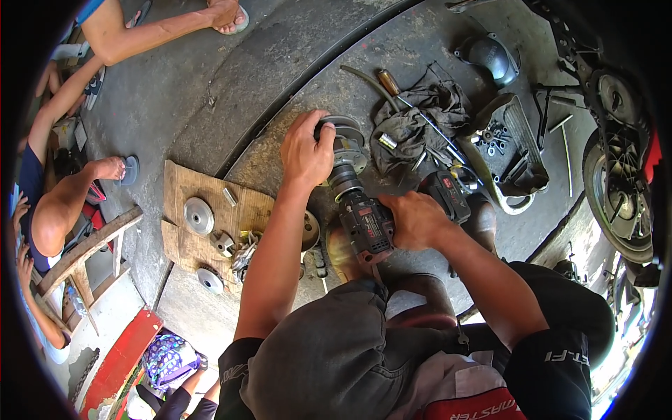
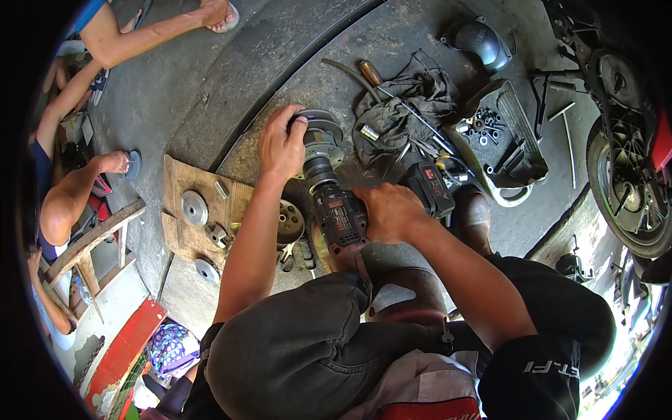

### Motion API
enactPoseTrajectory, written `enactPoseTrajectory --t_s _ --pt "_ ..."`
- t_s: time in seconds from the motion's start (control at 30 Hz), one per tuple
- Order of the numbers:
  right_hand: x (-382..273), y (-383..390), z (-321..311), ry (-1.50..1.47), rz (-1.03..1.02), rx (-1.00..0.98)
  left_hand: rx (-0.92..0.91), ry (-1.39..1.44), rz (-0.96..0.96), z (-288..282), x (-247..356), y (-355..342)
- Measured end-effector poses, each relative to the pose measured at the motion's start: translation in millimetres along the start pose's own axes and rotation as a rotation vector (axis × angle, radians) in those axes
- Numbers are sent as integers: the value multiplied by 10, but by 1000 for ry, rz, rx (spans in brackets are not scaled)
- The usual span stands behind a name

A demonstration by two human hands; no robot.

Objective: Cleaning and assembling motorcycle CVT transmission components including the pulley and rollers.

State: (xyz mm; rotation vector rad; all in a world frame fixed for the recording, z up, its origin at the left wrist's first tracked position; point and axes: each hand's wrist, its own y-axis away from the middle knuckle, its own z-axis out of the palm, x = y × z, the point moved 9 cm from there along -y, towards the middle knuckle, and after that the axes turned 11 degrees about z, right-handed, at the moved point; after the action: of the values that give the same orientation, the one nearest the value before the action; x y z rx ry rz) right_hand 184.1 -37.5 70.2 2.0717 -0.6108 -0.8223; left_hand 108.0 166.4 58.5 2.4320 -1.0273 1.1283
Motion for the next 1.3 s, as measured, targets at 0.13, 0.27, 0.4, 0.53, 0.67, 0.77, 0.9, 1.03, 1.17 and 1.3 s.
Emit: enactPoseTrajectory --t_s 0.13,0.27,0.4,0.53,0.67,0.77,0.9,1.03,1.17,1.3 --pt "-7 2 22 -7 -3 -33 -9 1 -10 -1 4 -32" --pt "-7 4 45 -27 -18 -25 -10 -20 -36 4 4 -34" --pt "-39 50 9 48 6 -47 -36 -45 1 35 123 -49" --pt "43 53 -49 76 32 -25 -58 -120 14 90 213 -44" --pt "-5 72 -79 9 29 4 6 -63 3 38 97 -30" --pt "-67 68 -65 33 33 -20 33 -29 -7 -1 15 3" --pt "-31 56 -33 131 51 -48 42 -69 79 54 163 15" --pt "27 100 48 228 36 -21 16 -74 86 86 269 70" --pt "21 71 67 179 39 -32 60 -51 88 45 213 62" --pt "-3 94 75 174 42 -45 67 -31 81 21 196 86"
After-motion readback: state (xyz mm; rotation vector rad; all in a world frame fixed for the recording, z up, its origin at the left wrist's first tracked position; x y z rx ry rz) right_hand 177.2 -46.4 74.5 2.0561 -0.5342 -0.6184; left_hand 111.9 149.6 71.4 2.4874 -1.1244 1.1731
